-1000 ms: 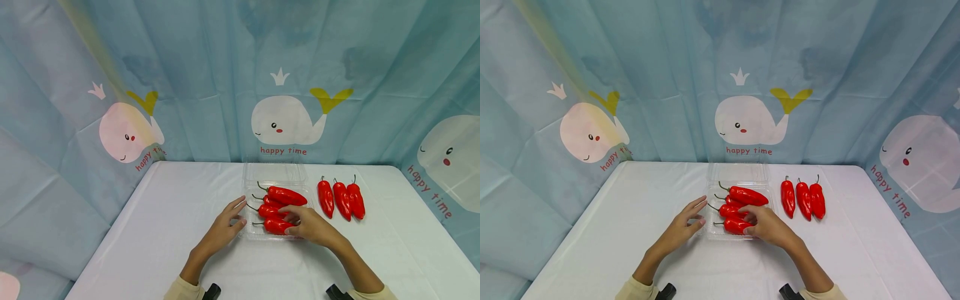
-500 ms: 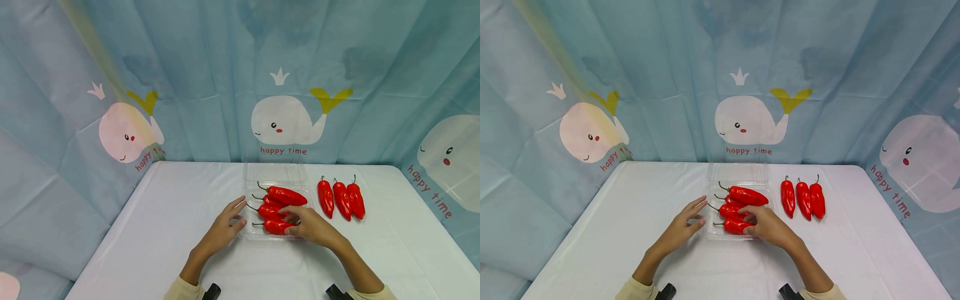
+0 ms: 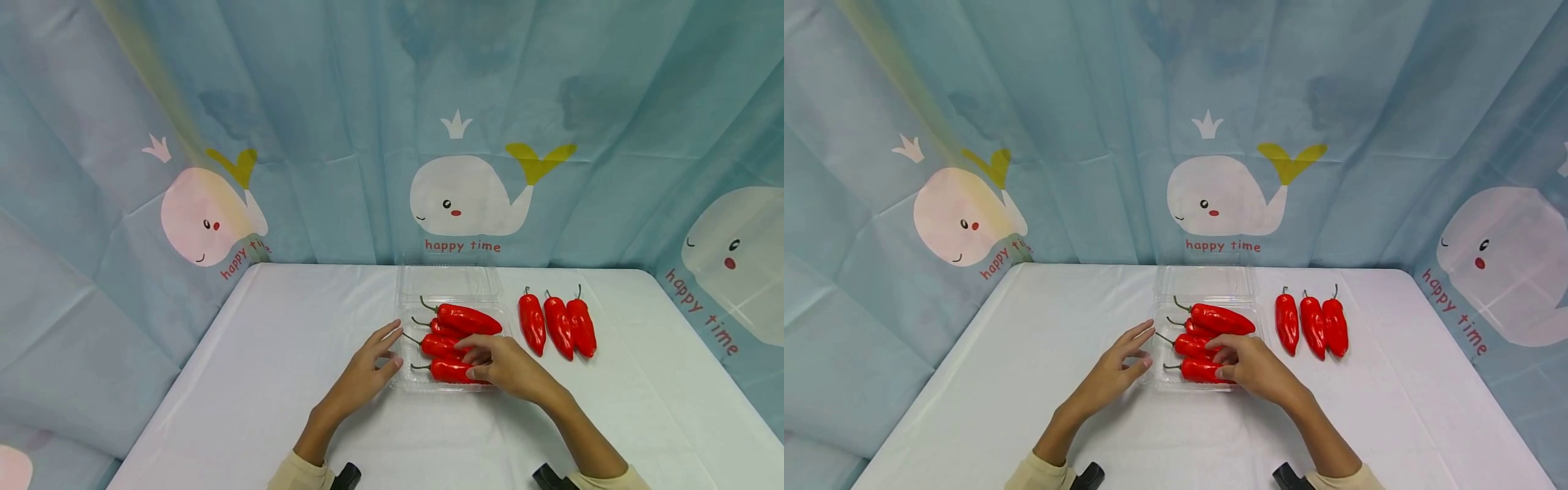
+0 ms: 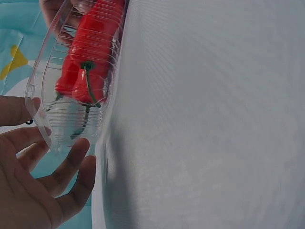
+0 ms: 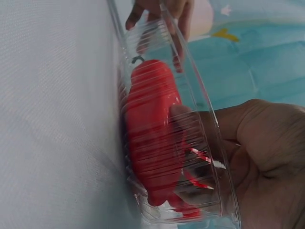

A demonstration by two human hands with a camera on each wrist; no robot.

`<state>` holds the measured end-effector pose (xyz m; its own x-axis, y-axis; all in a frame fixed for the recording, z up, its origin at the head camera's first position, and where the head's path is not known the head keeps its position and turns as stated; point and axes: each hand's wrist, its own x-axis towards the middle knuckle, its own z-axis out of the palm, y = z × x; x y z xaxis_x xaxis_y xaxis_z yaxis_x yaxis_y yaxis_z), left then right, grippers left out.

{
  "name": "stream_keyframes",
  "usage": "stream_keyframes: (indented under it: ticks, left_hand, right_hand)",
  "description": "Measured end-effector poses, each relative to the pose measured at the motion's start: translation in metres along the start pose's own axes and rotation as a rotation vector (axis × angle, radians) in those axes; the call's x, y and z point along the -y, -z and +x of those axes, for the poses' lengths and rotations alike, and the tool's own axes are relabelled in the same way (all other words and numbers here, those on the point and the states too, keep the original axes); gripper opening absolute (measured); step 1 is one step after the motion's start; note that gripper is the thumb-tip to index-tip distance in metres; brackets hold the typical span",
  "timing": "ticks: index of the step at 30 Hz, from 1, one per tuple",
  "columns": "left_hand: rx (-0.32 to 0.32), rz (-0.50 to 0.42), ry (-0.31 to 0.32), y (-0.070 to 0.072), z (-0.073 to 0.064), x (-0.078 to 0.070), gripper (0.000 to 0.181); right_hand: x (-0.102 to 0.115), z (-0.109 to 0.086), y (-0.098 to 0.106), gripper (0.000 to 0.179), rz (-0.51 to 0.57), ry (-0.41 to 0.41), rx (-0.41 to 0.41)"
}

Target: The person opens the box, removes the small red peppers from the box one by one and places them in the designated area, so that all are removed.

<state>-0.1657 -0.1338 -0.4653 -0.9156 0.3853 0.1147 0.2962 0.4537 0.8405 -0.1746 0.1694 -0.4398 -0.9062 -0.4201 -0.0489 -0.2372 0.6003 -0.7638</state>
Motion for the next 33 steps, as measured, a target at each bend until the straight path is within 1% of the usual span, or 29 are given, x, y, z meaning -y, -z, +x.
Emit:
stream_keyframes:
  ticks: [10,17,21,24,28,33]
  left_hand:
    - [0.0,-0.002,-0.006,-0.001,0.001,0.0,0.058]
    - [0.0,-0.001,-0.011,-0.001,0.002,0.0,0.058]
    - [0.001,0.003,-0.01,-0.001,0.003,-0.001,0.058]
    - [0.0,0.008,-0.006,-0.001,0.002,-0.001,0.058]
    - [-0.003,0.013,-0.003,-0.001,0.002,-0.001,0.058]
    - [-0.004,0.022,-0.006,-0.001,0.001,-0.001,0.058]
  right_hand:
    - [0.001,-0.002,0.005,0.041,0.032,-0.004,-0.026]
    - [0.003,-0.003,0.011,0.041,0.091,0.008,-0.036]
    - [0.003,-0.004,0.016,0.042,0.131,-0.001,-0.068]
    - [0.002,-0.005,0.02,0.044,0.175,-0.012,-0.094]
    - [0.004,-0.008,0.028,0.046,0.233,-0.014,-0.101]
    - [0.005,-0.013,0.041,0.047,0.256,-0.005,-0.124]
